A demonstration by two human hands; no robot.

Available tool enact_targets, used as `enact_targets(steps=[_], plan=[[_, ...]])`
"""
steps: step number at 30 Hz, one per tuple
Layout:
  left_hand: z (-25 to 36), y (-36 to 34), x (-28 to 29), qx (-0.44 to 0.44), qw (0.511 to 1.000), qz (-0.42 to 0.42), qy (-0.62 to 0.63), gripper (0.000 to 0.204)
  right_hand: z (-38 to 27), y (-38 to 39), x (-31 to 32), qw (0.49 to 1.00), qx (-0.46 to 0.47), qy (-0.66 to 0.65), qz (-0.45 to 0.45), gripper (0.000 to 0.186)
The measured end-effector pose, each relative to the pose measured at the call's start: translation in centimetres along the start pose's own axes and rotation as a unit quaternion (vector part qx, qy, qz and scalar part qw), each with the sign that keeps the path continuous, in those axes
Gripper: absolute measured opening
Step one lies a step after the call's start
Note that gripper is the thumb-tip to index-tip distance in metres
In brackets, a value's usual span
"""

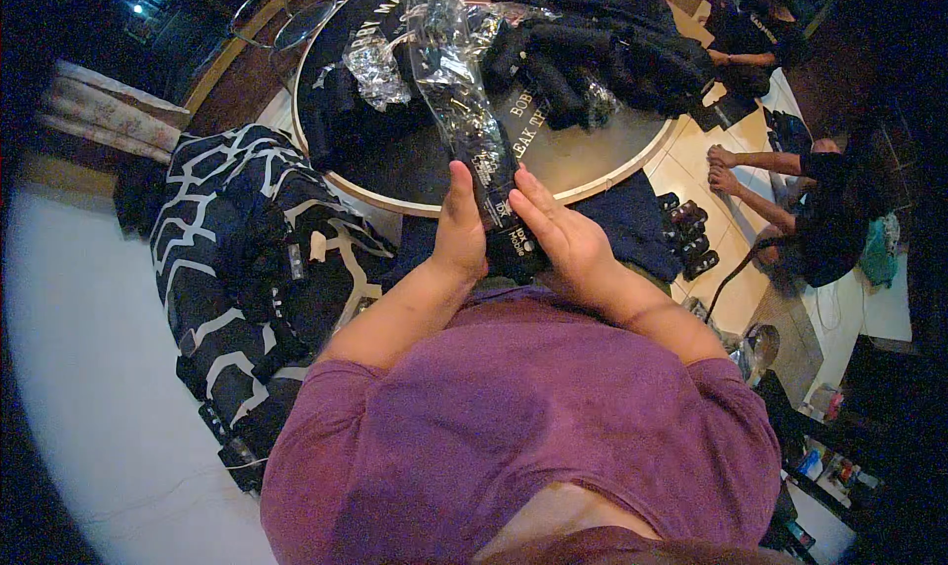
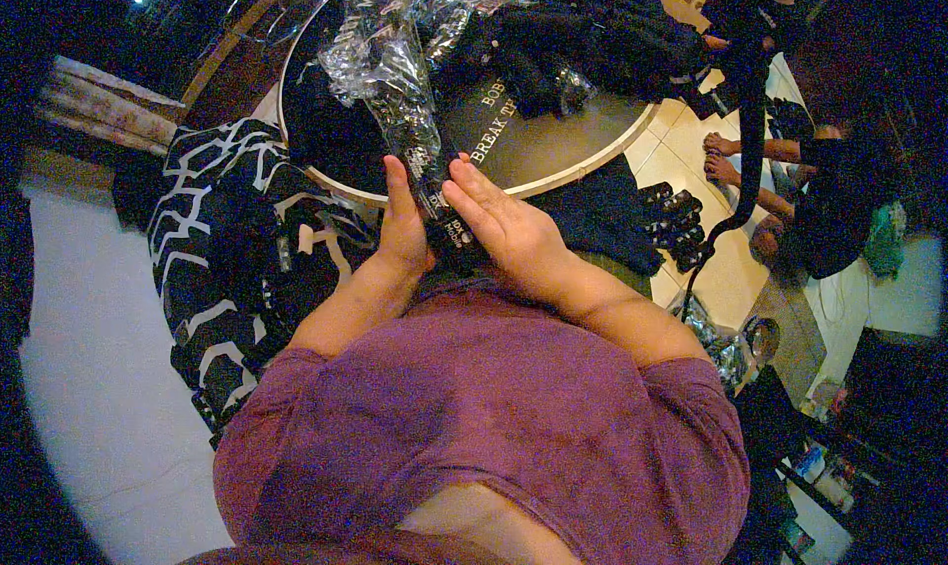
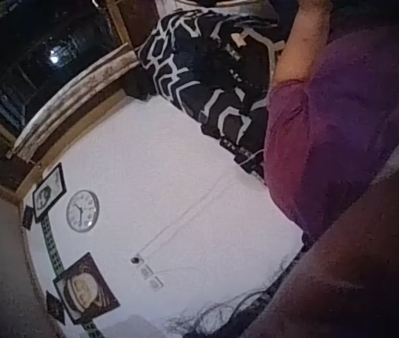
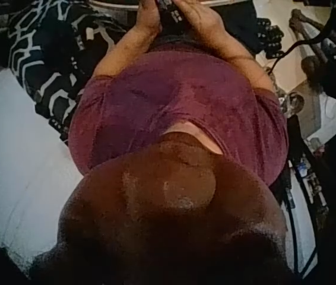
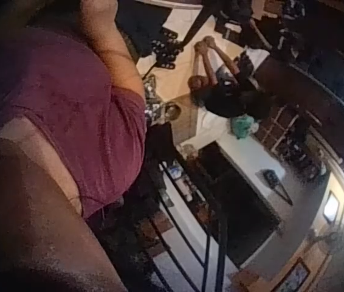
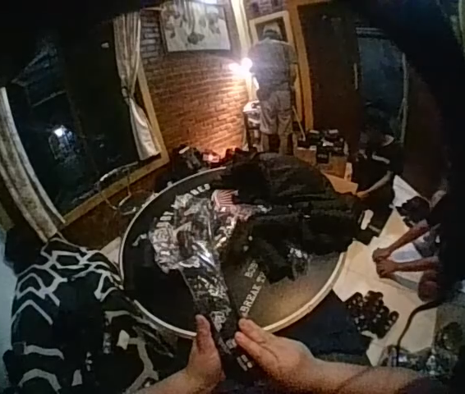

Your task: The recorder is placing folded black fabric items into clear plastic bags on a table.

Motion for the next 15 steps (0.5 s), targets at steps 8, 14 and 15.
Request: enact_targets(steps=[8, 14, 15], plan=[[-0.08, 0.14, -0.07, 0.000, 1.000, 0.003, 0.002, 0.068, -0.16, -0.04, 0.10, 1.000, -0.003, 0.003, 0.007, 0.055], [-0.18, 0.18, -0.01, -0.011, 1.000, 0.010, -0.006, 0.069, -0.12, -0.06, 0.09, 1.000, -0.003, 0.000, 0.015, 0.053], [-0.16, 0.22, -0.01, -0.011, 1.000, 0.011, -0.006, 0.069, -0.15, -0.05, 0.10, 1.000, 0.002, 0.003, 0.018, 0.052]])
Point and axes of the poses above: each hand's wrist, its own y-axis away from the middle knuckle, its own x-axis out of the back of the hand, z = x × y, the point moved 5 cm from there along -y, towards the middle knuckle, and after that the axes turned 4 degrees about z, right-handed, at the moved point
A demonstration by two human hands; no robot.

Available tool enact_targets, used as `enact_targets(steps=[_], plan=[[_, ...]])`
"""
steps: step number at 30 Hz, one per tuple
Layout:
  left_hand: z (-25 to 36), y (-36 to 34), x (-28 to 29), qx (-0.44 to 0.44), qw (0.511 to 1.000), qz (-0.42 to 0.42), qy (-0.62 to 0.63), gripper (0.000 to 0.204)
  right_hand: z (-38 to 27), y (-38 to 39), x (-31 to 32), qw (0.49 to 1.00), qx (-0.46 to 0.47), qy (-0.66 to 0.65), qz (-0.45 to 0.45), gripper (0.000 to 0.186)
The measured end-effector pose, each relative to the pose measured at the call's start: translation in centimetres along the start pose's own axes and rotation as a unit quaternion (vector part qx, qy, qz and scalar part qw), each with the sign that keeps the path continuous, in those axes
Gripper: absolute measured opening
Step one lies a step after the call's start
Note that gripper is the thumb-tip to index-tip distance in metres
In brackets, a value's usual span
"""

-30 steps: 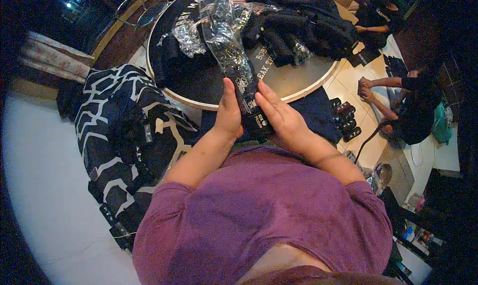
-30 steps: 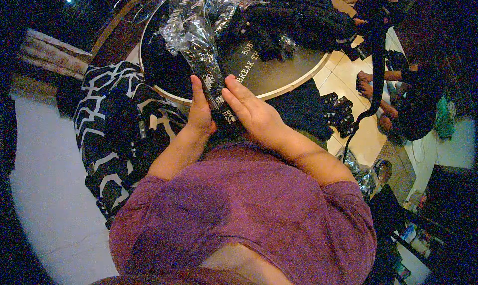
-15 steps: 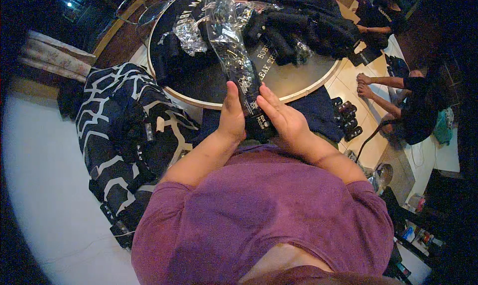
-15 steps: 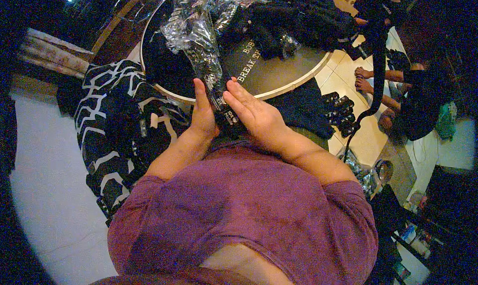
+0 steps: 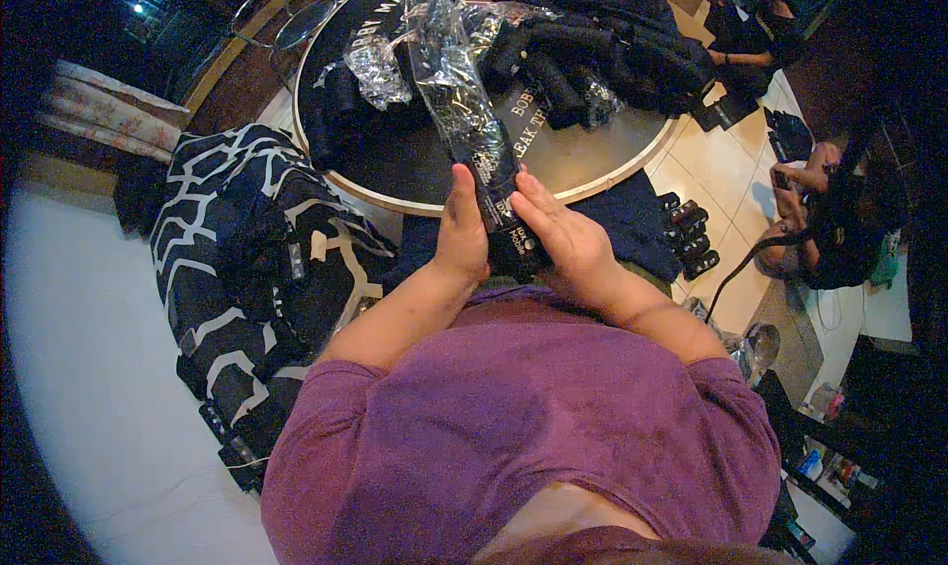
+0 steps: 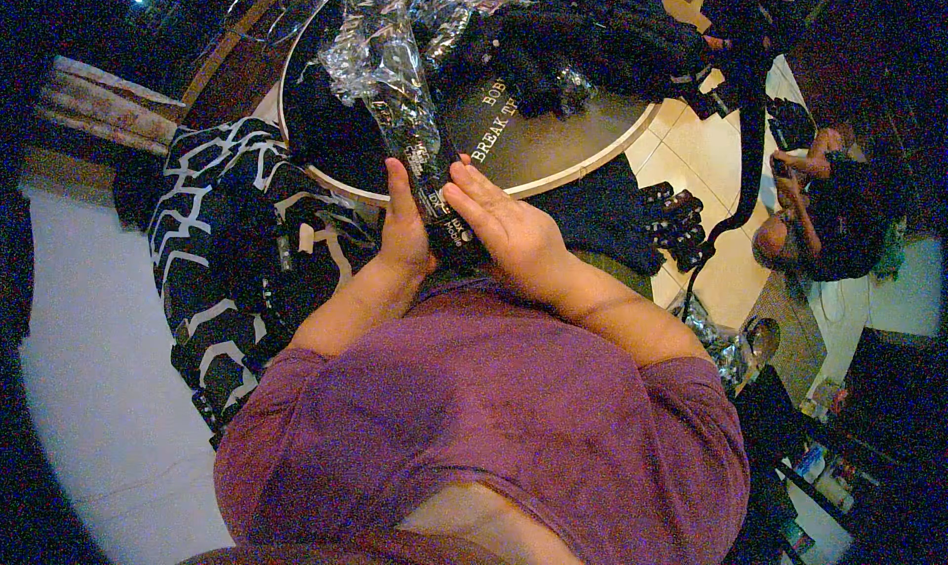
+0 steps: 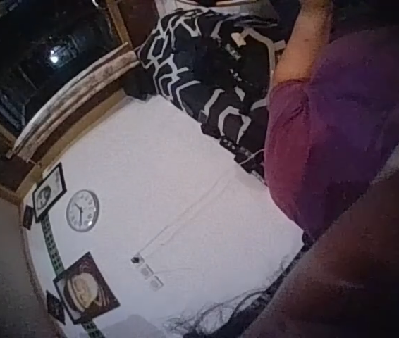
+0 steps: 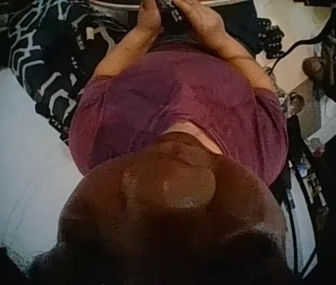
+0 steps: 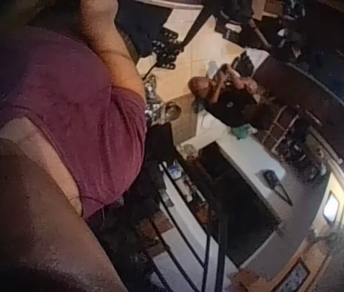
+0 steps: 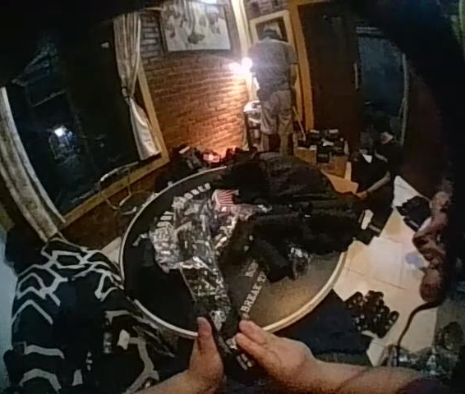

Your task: The recorder is placing folded black fabric items into clear plastic bags on a table.

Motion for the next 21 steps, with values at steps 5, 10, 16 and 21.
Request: enact_targets(steps=[5, 10, 16, 21], plan=[[-0.28, -0.10, 0.29, -0.001, 1.000, -0.005, -0.002, 0.072, -0.09, 0.02, 0.08, 1.000, 0.000, 0.008, 0.000, 0.050], [-0.07, 0.10, 0.10, 0.000, 1.000, -0.007, -0.010, 0.073, 0.02, 0.12, -0.01, 1.000, 0.003, 0.004, 0.003, 0.049], [0.07, 0.23, -0.02, -0.001, 1.000, 0.001, -0.011, 0.073, 0.00, 0.17, -0.03, 1.000, 0.004, 0.008, 0.001, 0.050], [-0.13, 0.10, 0.09, 0.005, 1.000, 0.003, -0.002, 0.071, -0.08, 0.04, 0.11, 1.000, 0.003, 0.006, 0.012, 0.050]])
Point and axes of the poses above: each hand's wrist, its own y-axis away from the middle knuckle, its own x-axis out of the back of the hand, z = x × y, the point moved 5 cm from there along -y, towards the middle knuckle, and after that the axes turned 4 degrees about z, right-handed, at the moved point
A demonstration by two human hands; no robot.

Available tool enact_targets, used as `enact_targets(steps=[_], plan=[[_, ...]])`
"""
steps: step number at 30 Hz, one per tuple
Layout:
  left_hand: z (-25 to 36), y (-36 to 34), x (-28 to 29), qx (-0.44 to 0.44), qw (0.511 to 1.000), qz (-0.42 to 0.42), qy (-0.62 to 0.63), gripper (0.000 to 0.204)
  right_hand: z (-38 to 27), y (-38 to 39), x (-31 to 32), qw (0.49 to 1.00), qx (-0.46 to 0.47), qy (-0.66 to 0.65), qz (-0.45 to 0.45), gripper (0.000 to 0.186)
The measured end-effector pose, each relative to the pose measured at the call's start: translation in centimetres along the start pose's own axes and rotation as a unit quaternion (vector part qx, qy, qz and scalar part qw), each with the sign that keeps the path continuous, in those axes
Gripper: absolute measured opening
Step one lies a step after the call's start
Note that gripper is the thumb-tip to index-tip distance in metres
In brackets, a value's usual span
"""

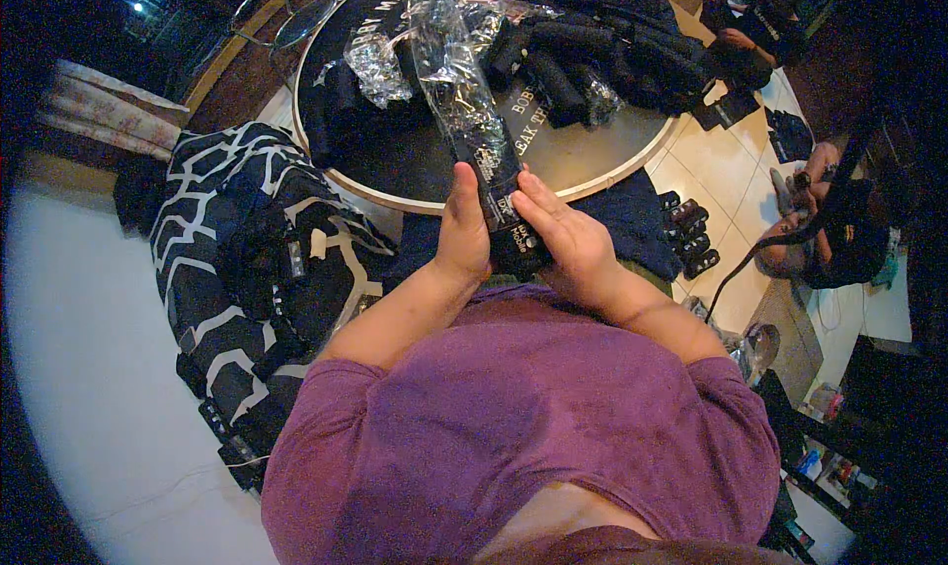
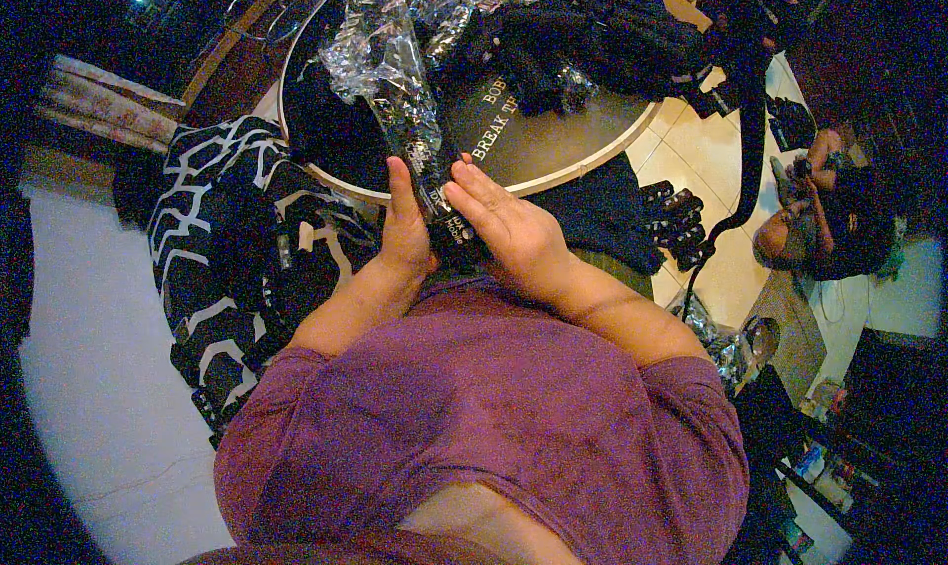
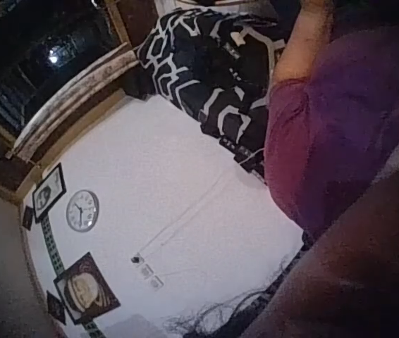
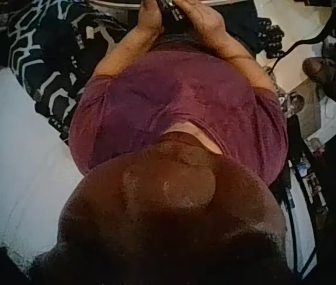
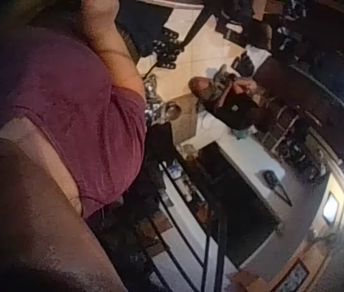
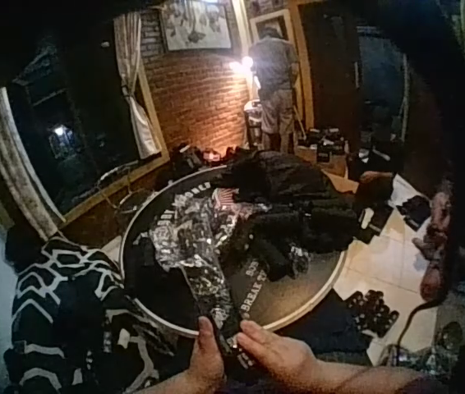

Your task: The recorder is placing folded black fabric items into clear plastic bags on a table.

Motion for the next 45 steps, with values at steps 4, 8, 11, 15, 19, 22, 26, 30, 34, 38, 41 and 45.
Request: enact_targets(steps=[4, 8, 11, 15, 19, 22, 26, 30, 34, 38, 41, 45], plan=[[-0.4, -0.1, 0.3, 0.002, 0.999, -0.004, -0.040, 0.082, -0.1, -0.2, 0.2, 1.000, -0.003, -0.007, 0.008, 0.050], [-0.6, -0.1, 0.5, 0.009, 0.999, -0.010, -0.034, 0.082, -0.2, -0.2, 0.4, 1.000, -0.009, -0.015, 0.010, 0.048], [-0.6, 0.1, 0.3, 0.002, 0.999, -0.009, -0.043, 0.080, 0.0, -0.2, 0.2, 1.000, -0.011, -0.016, 0.013, 0.046], [-0.8, 0.0, 0.4, -0.008, 0.999, 0.007, -0.033, 0.078, 0.2, -0.1, 0.3, 1.000, -0.015, -0.009, 0.021, 0.043], [-1.1, -0.1, 0.4, -0.024, 0.999, -0.011, -0.042, 0.075, 0.3, -0.2, 0.4, 1.000, -0.010, -0.002, 0.029, 0.042], [-0.9, 0.4, 0.0, -0.022, 0.998, -0.005, -0.054, 0.074, 0.3, -0.2, 0.6, 0.998, -0.002, 0.008, 0.054, 0.040], [-0.6, 0.1, 0.1, 0.005, 0.999, -0.035, -0.032, 0.074, 0.6, -0.5, 1.0, 0.999, 0.010, 0.015, 0.039, 0.039], [1.5, -1.1, 0.2, -0.031, 0.995, -0.080, 0.041, 0.077, 0.5, -0.8, 1.1, 0.999, 0.027, 0.023, -0.016, 0.038], [1.2, -1.9, 0.5, 0.003, 0.998, -0.058, 0.029, 0.076, 0.5, -0.7, 0.5, 0.996, 0.053, 0.048, -0.051, 0.044], [1.1, -0.8, 0.5, -0.045, 0.997, 0.000, -0.064, 0.067, 0.8, -0.5, -0.5, 0.994, -0.035, -0.004, -0.101, 0.058], [0.9, -0.7, 0.4, -0.071, 0.995, -0.024, -0.064, 0.064, 0.7, -0.3, -0.4, 0.996, -0.031, 0.007, -0.089, 0.056], [1.0, -0.1, -0.5, -0.065, 0.998, -0.014, -0.009, 0.046, 0.1, -0.4, 0.2, 1.000, -0.003, 0.020, -0.011, 0.050]])
Point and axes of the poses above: each hand's wrist, its own y-axis away from the middle knuckle, its own x-axis out of the back of the hand, z = x × y, the point moved 5 cm from there along -y, towards the middle knuckle, and after that the axes turned 4 degrees about z, right-handed, at the moved point
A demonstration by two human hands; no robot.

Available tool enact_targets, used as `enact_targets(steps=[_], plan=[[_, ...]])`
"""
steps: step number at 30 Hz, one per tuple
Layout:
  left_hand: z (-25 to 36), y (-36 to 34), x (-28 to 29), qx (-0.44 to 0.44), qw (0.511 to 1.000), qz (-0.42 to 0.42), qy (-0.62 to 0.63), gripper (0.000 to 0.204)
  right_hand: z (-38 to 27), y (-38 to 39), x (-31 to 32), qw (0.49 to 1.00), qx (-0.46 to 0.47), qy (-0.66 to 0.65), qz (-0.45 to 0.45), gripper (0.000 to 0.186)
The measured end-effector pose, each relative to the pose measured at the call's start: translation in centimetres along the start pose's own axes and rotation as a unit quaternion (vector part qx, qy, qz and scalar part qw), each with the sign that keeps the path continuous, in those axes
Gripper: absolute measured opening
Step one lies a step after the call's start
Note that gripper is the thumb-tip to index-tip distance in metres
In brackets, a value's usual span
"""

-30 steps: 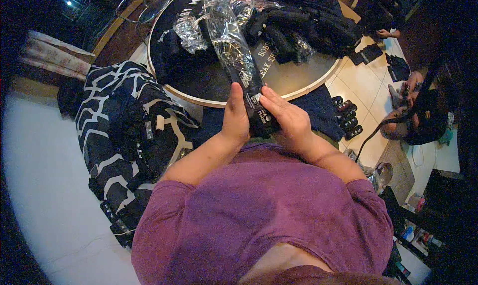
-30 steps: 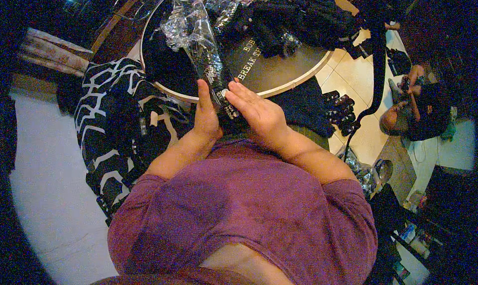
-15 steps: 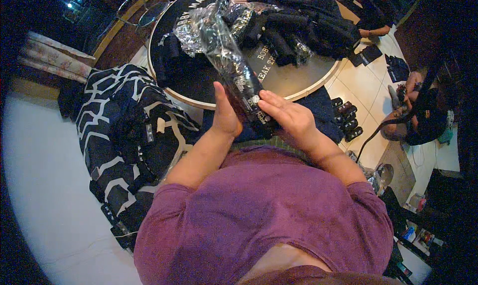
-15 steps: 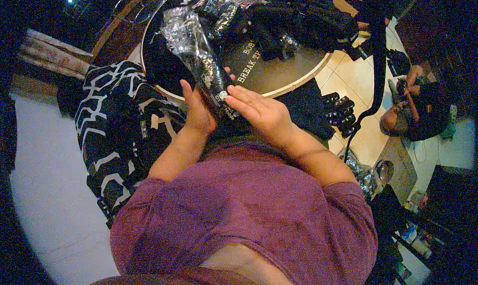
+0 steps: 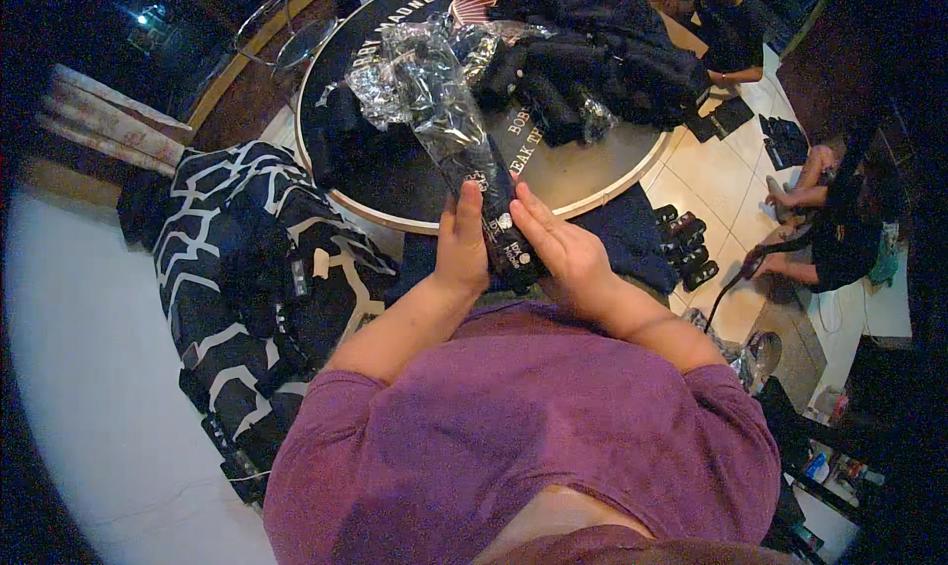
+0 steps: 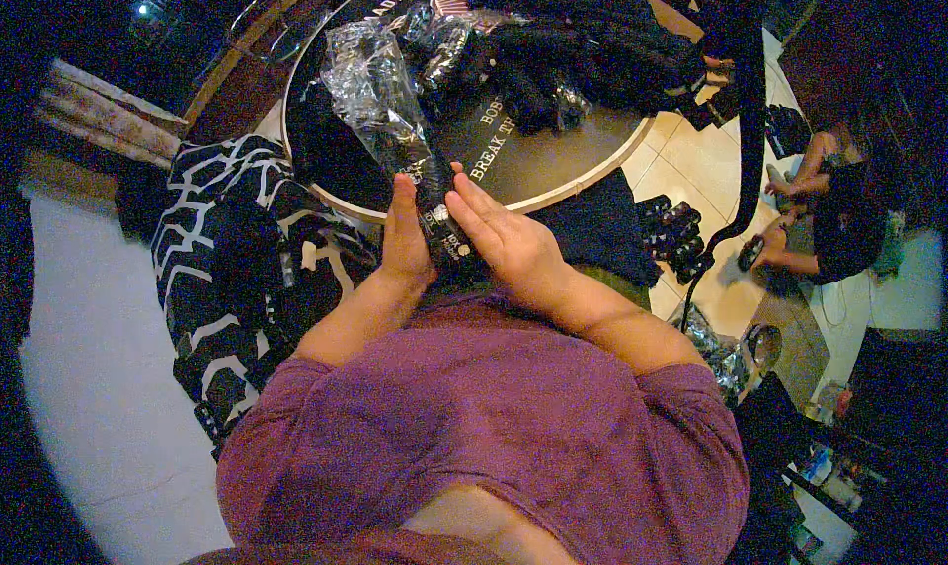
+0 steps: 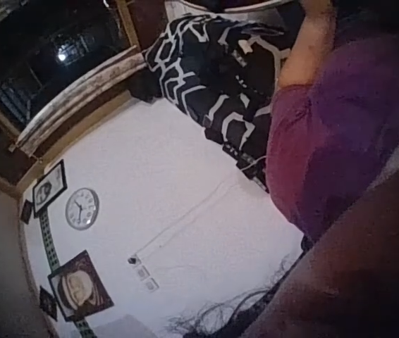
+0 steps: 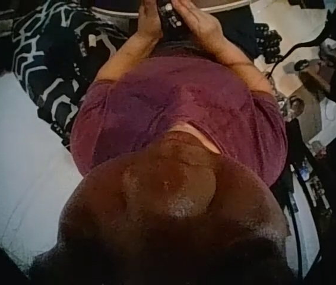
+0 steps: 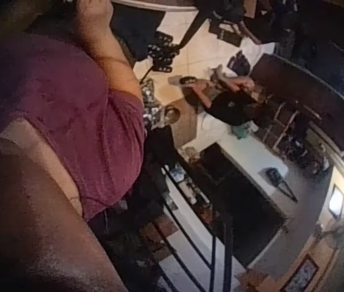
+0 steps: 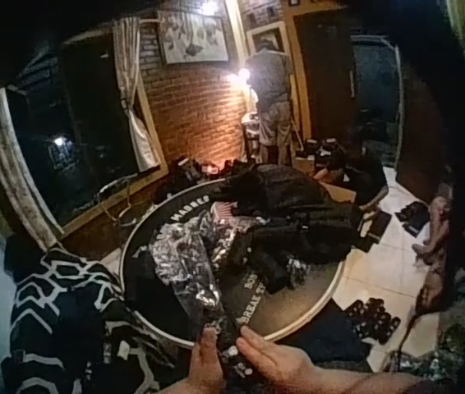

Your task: The recorder is placing folded black fabric items into clear plastic bags on a table.

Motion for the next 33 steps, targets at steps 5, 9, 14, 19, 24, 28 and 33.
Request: enact_targets(steps=[5, 9, 14, 19, 24, 28, 33], plan=[[0.2, 0.5, -0.6, -0.012, 1.000, -0.010, -0.004, 0.047, -0.2, -0.8, 1.0, 0.999, -0.008, 0.009, 0.035, 0.042], [-0.4, 0.6, -0.4, -0.005, 1.000, -0.026, 0.017, 0.047, -0.3, -1.4, 1.5, 0.997, 0.018, 0.015, 0.071, 0.036], [-0.6, 1.1, -0.3, -0.056, 0.997, -0.037, -0.037, 0.055, 0.0, -1.7, 2.1, 0.996, 0.013, 0.012, 0.083, 0.036], [0.6, 1.6, -1.8, -0.054, 0.994, -0.079, -0.047, 0.069, 0.3, -1.8, 2.2, 0.997, 0.014, -0.009, 0.069, 0.039], [0.5, 1.7, -1.6, -0.016, 0.996, -0.067, -0.054, 0.078, 0.2, -1.7, 2.4, 0.998, 0.008, -0.021, 0.058, 0.044], [0.3, 1.7, -1.6, -0.008, 0.994, -0.085, -0.064, 0.083, 0.2, -1.7, 2.4, 0.998, 0.005, -0.021, 0.052, 0.045], [0.3, 1.8, -1.9, -0.014, 0.994, -0.093, -0.053, 0.078, 0.1, -1.7, 2.4, 0.997, 0.006, -0.034, 0.063, 0.048]])
Point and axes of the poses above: each hand's wrist, its own y-axis away from the middle knuckle, its own x-axis out of the back of the hand, z = x × y, the point moved 5 cm from there along -y, towards the middle knuckle, and after that the axes turned 4 degrees about z, right-handed, at the moved point
